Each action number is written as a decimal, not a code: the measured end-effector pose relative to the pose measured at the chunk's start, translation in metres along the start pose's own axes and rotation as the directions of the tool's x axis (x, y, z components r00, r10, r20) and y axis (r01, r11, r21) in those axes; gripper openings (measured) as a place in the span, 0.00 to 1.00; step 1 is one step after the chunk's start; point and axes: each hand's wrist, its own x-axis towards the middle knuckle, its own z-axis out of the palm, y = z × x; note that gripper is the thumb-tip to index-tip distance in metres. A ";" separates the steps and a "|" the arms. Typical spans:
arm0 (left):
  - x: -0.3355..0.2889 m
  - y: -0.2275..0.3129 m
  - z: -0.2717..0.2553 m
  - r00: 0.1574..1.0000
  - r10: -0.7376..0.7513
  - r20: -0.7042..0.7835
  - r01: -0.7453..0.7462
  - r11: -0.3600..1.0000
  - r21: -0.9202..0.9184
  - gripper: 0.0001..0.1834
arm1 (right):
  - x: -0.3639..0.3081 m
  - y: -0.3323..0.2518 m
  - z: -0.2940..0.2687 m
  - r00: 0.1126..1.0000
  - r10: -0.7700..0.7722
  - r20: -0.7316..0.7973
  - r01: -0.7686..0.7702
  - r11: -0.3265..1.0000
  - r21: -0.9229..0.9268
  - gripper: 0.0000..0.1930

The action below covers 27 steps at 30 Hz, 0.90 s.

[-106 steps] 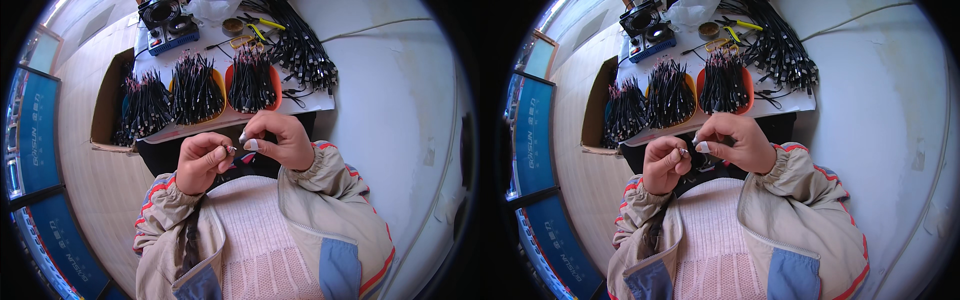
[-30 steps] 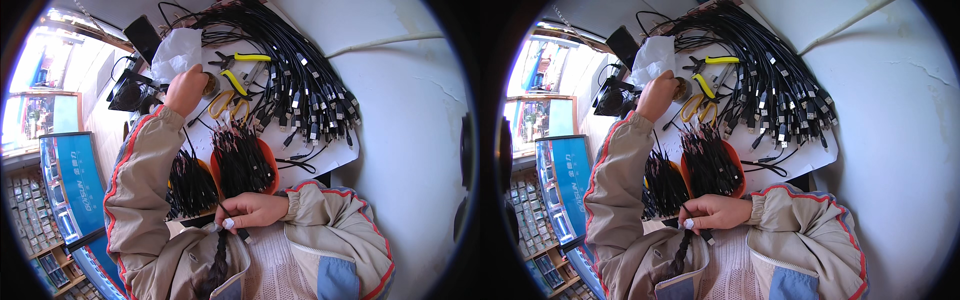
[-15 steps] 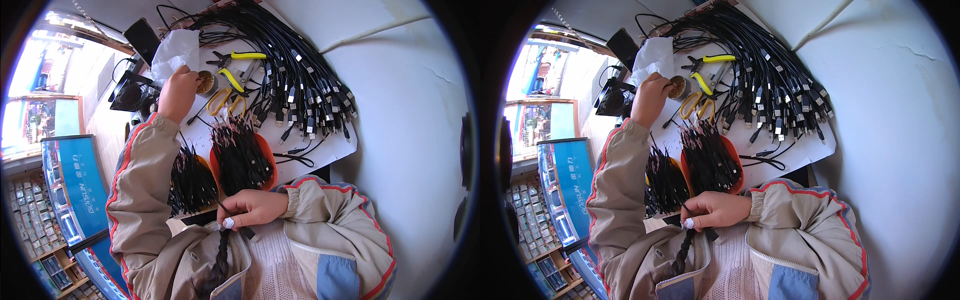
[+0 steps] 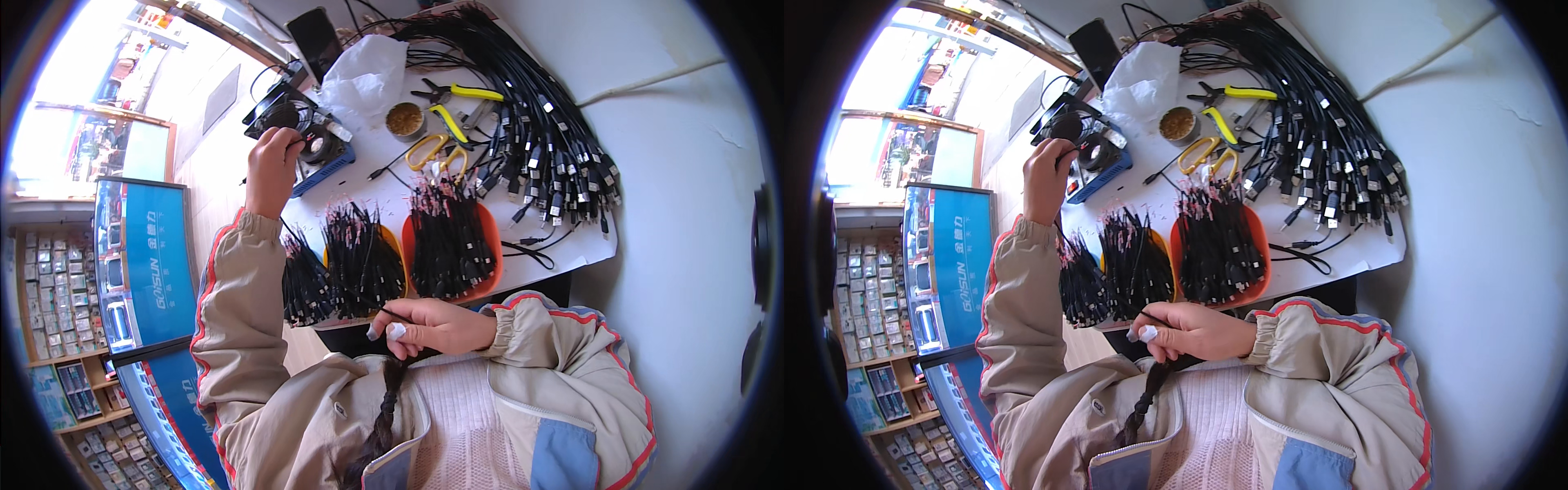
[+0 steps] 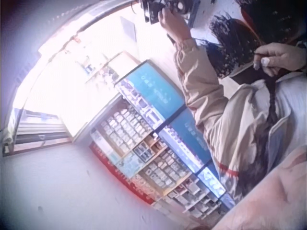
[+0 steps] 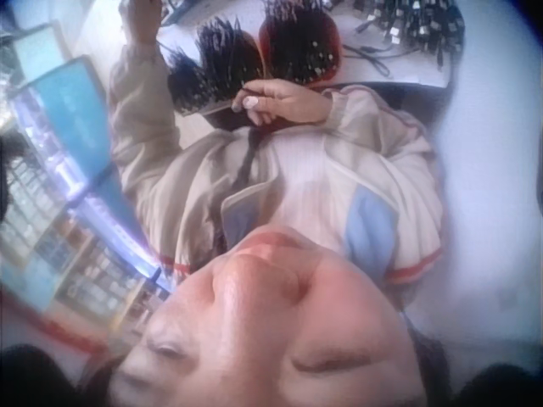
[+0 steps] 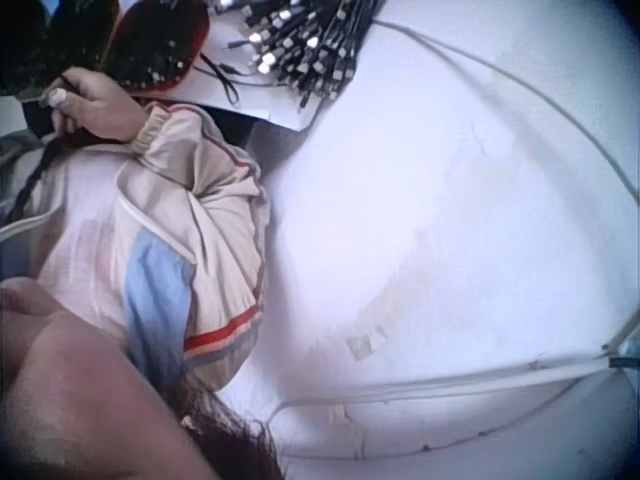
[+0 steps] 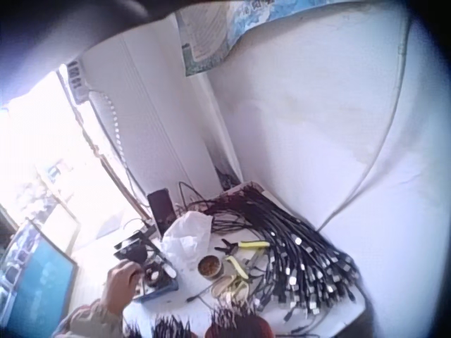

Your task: The person repeatedly picks up short black wires, applies flux to the exposed ends, and solders them using a soldering iron. Finished wires are placed into a cardboard box on the left. The person works one wire at a time in a repetitive cycle.

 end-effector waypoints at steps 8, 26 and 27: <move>-0.007 -0.059 0.014 0.992 -0.036 0.118 0.039 0.999 -0.020 0.04 | 0.024 0.007 0.006 0.996 0.084 0.008 -0.084 0.996 -0.009 0.14; 0.017 -0.054 0.038 0.952 0.027 0.306 -0.046 0.997 0.056 0.04 | 0.029 0.007 -0.007 0.992 0.115 0.043 -0.114 0.993 -0.018 0.16; 0.017 -0.054 0.039 0.952 0.024 0.307 -0.046 0.997 0.063 0.05 | 0.029 0.007 -0.007 0.992 0.116 0.043 -0.115 0.993 -0.023 0.16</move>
